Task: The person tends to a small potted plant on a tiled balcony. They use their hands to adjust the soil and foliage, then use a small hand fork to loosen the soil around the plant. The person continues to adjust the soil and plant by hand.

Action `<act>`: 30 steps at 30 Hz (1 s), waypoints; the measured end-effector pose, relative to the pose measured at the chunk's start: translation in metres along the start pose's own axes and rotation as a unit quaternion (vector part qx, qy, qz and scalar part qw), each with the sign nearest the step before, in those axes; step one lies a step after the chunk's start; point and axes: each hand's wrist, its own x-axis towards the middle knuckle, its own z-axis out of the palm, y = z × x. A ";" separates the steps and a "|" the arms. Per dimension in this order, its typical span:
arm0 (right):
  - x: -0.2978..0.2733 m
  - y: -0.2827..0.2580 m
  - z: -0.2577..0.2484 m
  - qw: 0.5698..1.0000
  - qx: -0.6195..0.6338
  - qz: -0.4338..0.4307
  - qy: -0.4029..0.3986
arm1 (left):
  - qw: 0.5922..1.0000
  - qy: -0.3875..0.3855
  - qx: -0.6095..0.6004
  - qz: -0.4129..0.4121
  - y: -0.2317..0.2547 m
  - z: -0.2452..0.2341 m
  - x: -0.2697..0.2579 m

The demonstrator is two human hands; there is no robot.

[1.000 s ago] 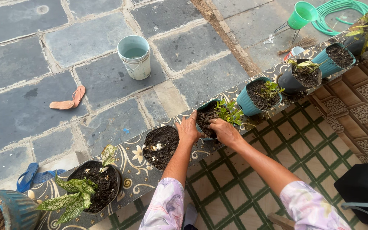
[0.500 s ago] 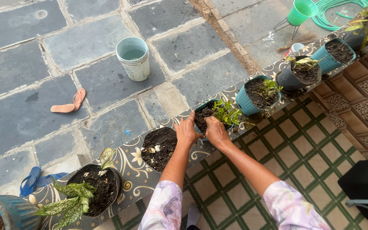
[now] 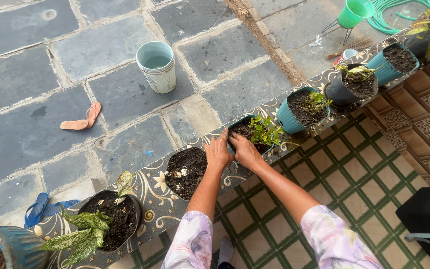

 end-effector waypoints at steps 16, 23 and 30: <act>-0.070 0.089 -0.063 0.933 -0.233 -0.264 -0.070 | 1.000 -0.011 0.025 -0.007 0.000 0.005 0.006; -0.057 0.091 -0.060 0.995 -0.080 0.035 0.045 | 0.999 -0.044 0.024 -0.005 0.011 -0.014 -0.007; -0.042 0.086 -0.081 0.968 -0.029 0.114 0.223 | 0.985 0.129 -0.111 -0.039 0.012 0.017 0.006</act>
